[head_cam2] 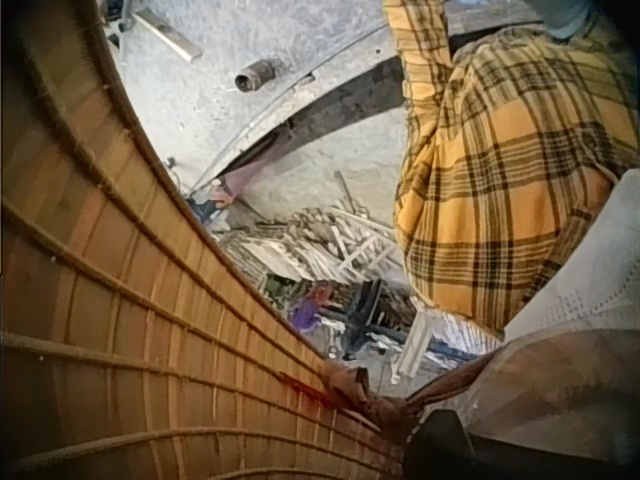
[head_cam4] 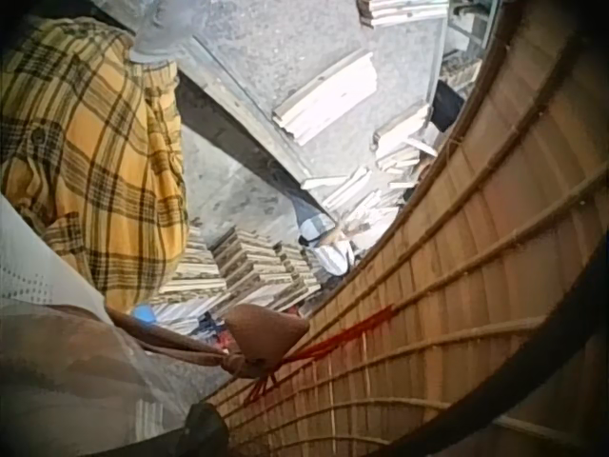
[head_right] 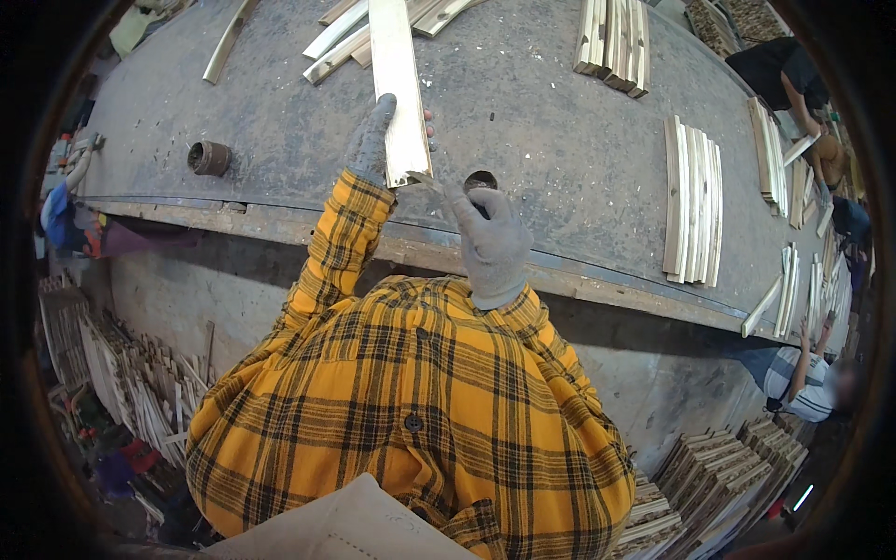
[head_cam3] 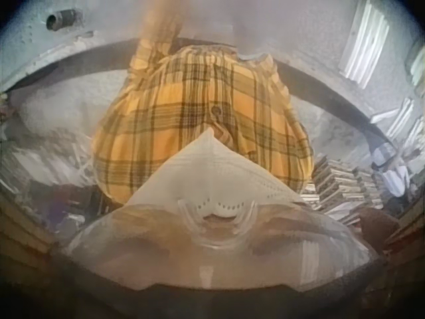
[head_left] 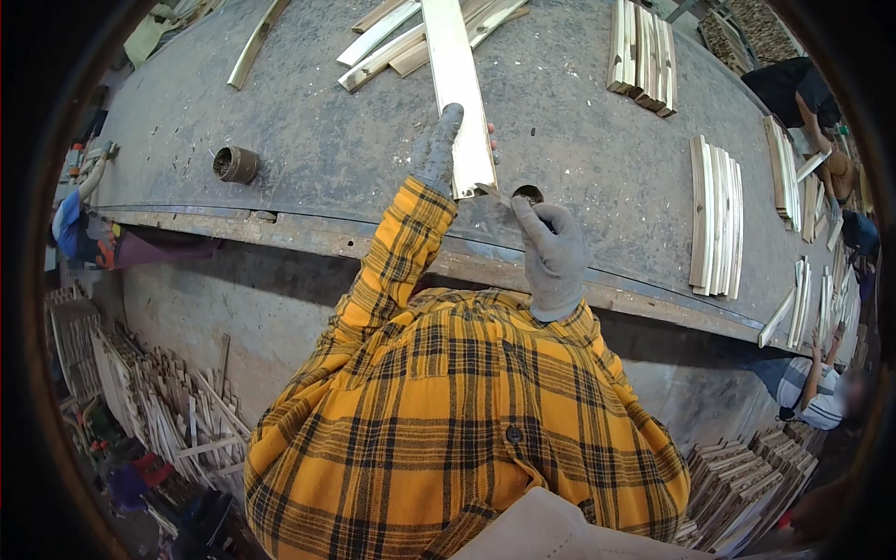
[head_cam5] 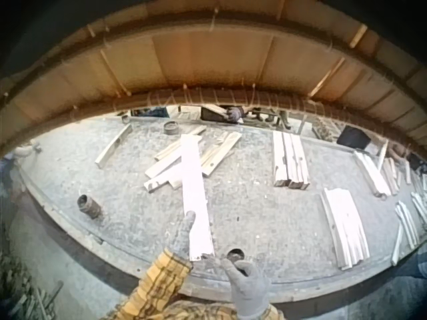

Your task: Applying a liquid substance with a small brush to wooden slats and stacking them.

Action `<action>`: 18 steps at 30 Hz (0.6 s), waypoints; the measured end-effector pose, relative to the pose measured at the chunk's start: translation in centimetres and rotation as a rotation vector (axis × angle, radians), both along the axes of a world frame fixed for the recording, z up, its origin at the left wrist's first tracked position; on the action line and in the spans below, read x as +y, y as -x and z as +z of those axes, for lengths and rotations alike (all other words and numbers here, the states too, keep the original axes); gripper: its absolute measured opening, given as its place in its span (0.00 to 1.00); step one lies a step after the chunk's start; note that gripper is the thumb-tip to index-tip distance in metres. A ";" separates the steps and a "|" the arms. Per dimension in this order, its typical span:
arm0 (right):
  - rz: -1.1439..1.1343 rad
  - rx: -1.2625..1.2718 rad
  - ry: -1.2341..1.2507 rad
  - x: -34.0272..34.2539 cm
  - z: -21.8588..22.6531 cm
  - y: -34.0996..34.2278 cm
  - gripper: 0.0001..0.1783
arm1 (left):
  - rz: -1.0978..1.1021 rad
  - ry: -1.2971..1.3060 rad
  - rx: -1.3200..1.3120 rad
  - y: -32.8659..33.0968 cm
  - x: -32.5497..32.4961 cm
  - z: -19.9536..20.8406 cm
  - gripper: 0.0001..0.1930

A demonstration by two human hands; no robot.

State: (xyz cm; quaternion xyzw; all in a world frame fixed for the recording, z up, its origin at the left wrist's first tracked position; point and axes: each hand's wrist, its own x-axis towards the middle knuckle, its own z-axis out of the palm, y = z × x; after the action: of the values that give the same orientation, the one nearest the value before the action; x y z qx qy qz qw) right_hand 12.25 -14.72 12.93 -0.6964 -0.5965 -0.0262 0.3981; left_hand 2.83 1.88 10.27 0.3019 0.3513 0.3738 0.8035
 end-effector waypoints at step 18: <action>-0.032 -0.055 0.065 0.0 0.4 -0.2 0.21 | 0.020 -0.027 -0.016 -0.3 0.0 -0.1 0.32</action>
State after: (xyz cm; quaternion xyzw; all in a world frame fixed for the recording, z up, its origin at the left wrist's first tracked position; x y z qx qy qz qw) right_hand 12.47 -14.68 13.32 -0.7176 -0.5965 -0.0323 0.3580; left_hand 3.11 1.85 10.16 0.3062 0.3430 0.3890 0.7983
